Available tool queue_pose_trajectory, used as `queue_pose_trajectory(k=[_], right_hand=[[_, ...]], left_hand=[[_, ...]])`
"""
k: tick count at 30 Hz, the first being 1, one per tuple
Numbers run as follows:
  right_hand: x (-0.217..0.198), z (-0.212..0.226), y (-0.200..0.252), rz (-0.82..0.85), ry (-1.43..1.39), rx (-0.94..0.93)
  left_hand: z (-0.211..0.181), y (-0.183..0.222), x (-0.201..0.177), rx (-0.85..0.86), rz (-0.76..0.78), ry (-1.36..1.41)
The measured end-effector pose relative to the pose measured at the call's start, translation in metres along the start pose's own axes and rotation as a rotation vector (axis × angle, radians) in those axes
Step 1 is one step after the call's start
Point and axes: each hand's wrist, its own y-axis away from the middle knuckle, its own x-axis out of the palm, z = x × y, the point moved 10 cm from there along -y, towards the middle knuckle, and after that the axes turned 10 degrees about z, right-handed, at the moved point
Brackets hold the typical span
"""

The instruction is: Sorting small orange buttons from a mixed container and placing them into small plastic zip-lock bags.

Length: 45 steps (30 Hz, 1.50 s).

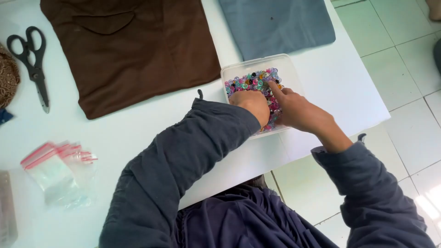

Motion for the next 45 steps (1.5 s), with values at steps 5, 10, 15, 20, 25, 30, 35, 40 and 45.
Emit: queue_pose_trajectory(k=[5,10,15,20,25,30,35,40,45], right_hand=[[-0.015,-0.011,-0.012,-0.100,-0.232,-0.027],[-0.015,-0.018,-0.014,-0.137,-0.543,-0.131],[-0.046,0.027,0.042,-0.140,-0.276,-0.250],[-0.039,0.001,0.025,-0.116,-0.198,-0.137],[-0.030,-0.007,-0.017,-0.133,-0.236,-0.066],[-0.025,-0.021,-0.060,-0.171,-0.517,-0.220],[-0.041,0.002,0.000,-0.172,-0.538,-0.278],[-0.044,0.018,0.045,-0.087,-0.350,-0.237],[-0.020,0.002,0.035,0.058,-0.101,-0.042]], left_hand=[[0.015,-0.070,0.031,0.058,-0.003,0.053],[0.032,-0.058,0.014,0.315,-0.144,0.438],[0.015,-0.025,-0.001,0.408,-0.123,0.273],[0.032,-0.076,0.017,0.219,-0.087,0.117],[0.025,-0.051,-0.012,0.132,-0.019,0.064],[0.043,-0.037,-0.013,0.169,0.084,0.516],[0.020,0.003,-0.035,0.354,0.058,0.511],[0.006,0.004,-0.013,0.338,0.132,0.339],[-0.005,-0.055,0.049,0.143,0.014,-0.118]])
